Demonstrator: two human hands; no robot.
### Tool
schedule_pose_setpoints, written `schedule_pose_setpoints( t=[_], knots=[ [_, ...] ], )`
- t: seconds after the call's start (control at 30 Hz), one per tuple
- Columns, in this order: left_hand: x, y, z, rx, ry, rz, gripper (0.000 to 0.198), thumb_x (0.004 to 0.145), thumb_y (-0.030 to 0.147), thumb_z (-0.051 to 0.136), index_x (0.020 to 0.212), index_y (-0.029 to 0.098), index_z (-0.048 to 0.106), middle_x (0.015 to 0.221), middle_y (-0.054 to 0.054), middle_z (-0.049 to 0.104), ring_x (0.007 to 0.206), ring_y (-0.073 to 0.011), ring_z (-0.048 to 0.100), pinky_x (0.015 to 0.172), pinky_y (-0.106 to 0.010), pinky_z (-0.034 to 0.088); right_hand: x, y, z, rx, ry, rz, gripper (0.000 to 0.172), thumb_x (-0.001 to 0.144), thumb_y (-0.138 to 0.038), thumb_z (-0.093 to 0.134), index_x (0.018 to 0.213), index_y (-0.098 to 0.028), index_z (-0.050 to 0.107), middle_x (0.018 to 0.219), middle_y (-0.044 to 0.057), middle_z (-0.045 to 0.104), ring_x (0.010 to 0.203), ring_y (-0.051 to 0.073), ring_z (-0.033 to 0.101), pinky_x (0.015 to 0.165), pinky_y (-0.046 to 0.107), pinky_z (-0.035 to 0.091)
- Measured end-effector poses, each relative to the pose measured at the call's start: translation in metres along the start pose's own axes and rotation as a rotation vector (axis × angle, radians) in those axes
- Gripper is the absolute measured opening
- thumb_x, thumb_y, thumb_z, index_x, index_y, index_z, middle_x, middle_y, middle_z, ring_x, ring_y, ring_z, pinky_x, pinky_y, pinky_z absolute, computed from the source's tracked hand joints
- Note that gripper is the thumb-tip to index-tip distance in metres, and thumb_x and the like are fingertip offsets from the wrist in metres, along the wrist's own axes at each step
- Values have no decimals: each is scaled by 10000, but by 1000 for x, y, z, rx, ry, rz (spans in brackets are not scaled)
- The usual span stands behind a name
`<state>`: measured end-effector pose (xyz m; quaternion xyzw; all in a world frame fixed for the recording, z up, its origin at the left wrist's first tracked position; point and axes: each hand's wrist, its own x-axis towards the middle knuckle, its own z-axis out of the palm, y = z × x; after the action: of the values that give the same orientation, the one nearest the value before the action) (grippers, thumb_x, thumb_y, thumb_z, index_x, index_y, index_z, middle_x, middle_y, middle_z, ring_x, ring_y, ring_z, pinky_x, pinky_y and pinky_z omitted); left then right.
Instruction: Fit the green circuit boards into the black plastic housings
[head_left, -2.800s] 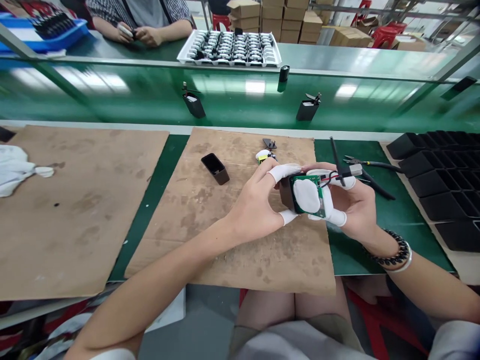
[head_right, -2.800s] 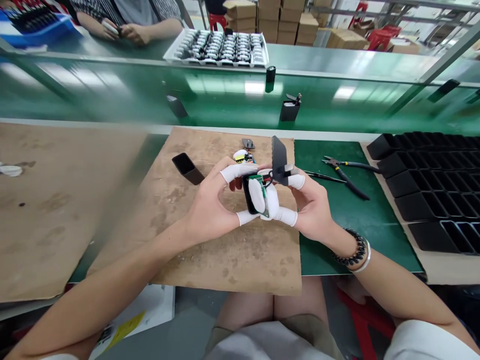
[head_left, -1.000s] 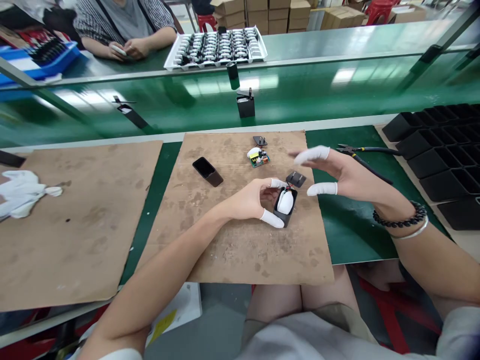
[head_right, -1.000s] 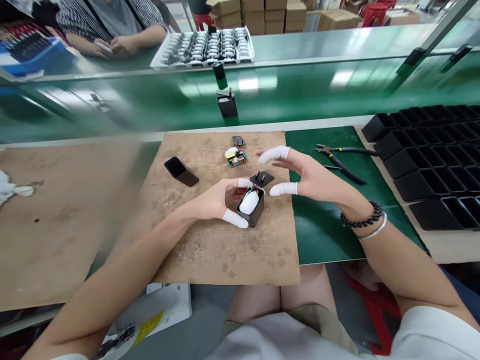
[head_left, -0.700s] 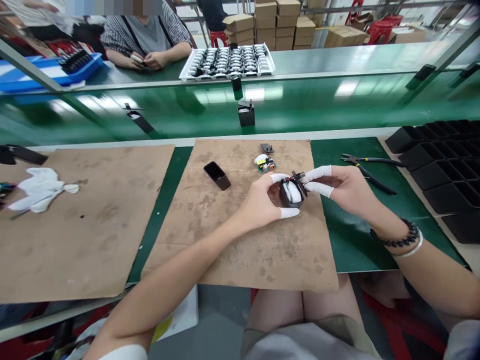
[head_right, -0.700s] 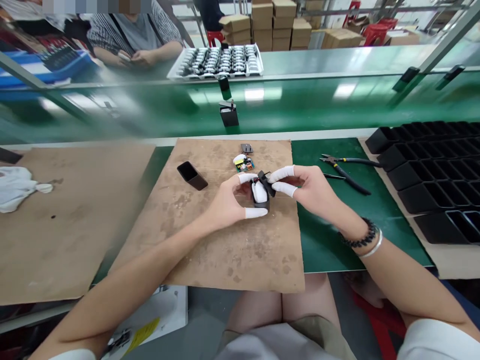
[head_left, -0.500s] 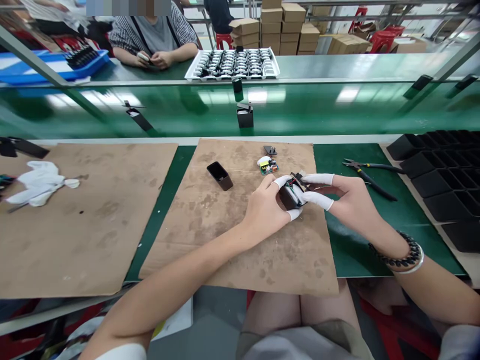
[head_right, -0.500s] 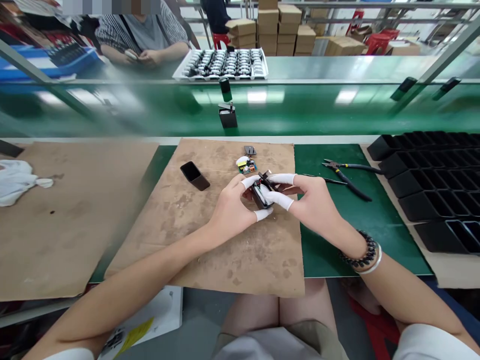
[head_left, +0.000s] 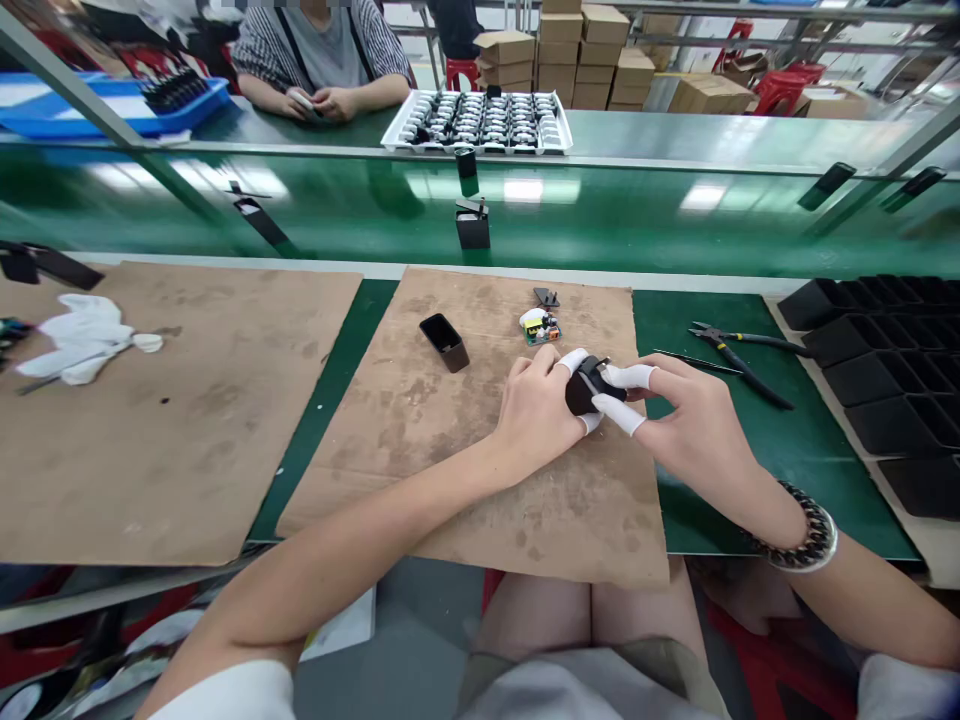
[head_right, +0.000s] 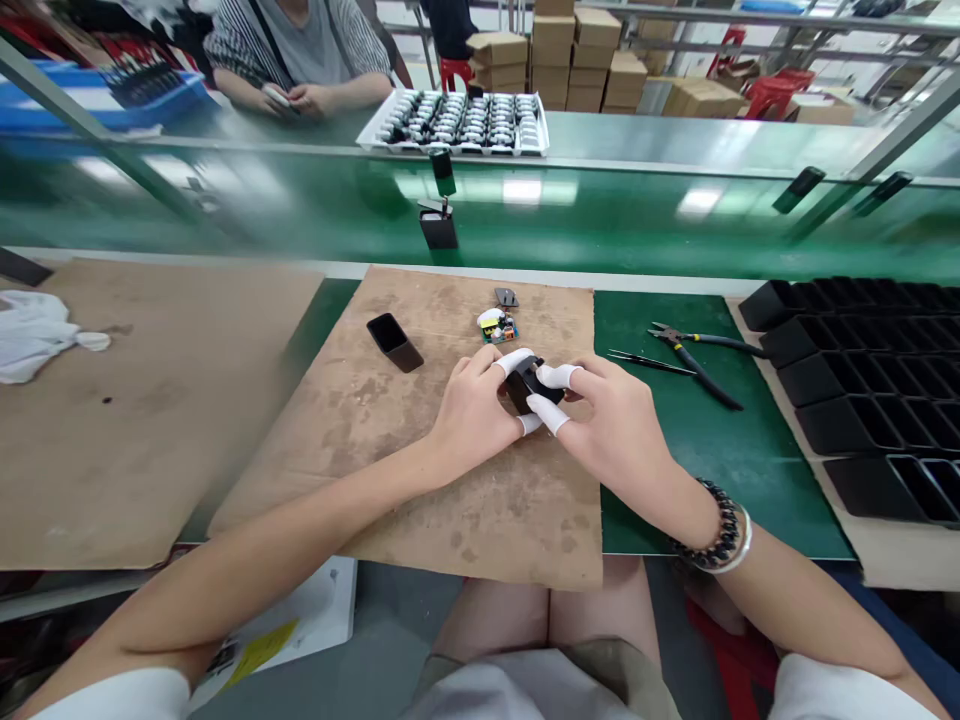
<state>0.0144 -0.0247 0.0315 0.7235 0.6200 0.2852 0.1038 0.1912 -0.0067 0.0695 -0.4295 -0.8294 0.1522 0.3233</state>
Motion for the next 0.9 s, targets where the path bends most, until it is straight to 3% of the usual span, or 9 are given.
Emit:
schedule_pose_setpoints(
  t=[0.2,0.3,0.4,0.5,0.63,0.77,0.83,0.9],
  knots=[
    [1,2,0,37,-23,-24,567,729,324,781,1269,180,679,1058,-81,663,951,-259,659,908,-380,499,2,-2,0,-135,-52,18,79,804,-178,758,866,-200,714,771,19,654,663,187,623,596,295,450],
    [1,2,1,19,-24,-30,641,736,326,784,1339,157,646,1091,-95,666,1002,-279,669,949,-399,506,4,2,6,-106,-48,15,109,810,-165,766,875,-201,688,788,21,643,689,193,628,627,300,481],
    [1,1,-1,-13,-50,-90,643,752,282,777,1359,132,628,1154,-117,667,1054,-300,673,980,-415,520,2,5,18,-77,-53,2,132,858,-222,756,971,-204,690,926,66,676,812,238,674,714,348,547],
    [4,-6,-13,-91,-138,-121,645,749,239,796,1357,125,614,1255,-137,657,1098,-308,678,987,-422,545,1,10,29,9,-110,14,200,901,-261,722,1089,-205,680,1022,87,687,822,242,702,722,371,590],
    [13,-23,-42,-207,-295,4,577,750,195,808,1301,167,638,1239,-105,700,1120,-286,686,1013,-422,558,8,22,23,131,-137,-113,160,943,-269,667,1092,-212,682,956,73,669,783,220,698,684,352,613],
    [19,-33,-61,-234,35,-10,420,867,126,629,1281,192,650,1172,-63,731,1033,-204,692,985,-375,562,16,37,13,79,26,-193,218,971,-387,662,1146,-259,691,982,83,663,878,255,681,728,388,600],
    [20,-33,-62,-231,168,-16,359,879,119,621,1226,194,676,1099,-48,743,978,-178,684,943,-340,568,17,42,16,11,-40,-223,224,999,-401,619,1151,-257,698,960,81,655,828,242,668,696,371,576],
    [21,-32,-59,-220,211,-17,315,883,110,617,1176,196,694,1035,-37,746,938,-167,677,908,-320,568,17,45,22,-5,-138,-297,214,1008,-371,604,1159,-249,694,928,70,651,770,219,655,663,342,552]
  ],
)
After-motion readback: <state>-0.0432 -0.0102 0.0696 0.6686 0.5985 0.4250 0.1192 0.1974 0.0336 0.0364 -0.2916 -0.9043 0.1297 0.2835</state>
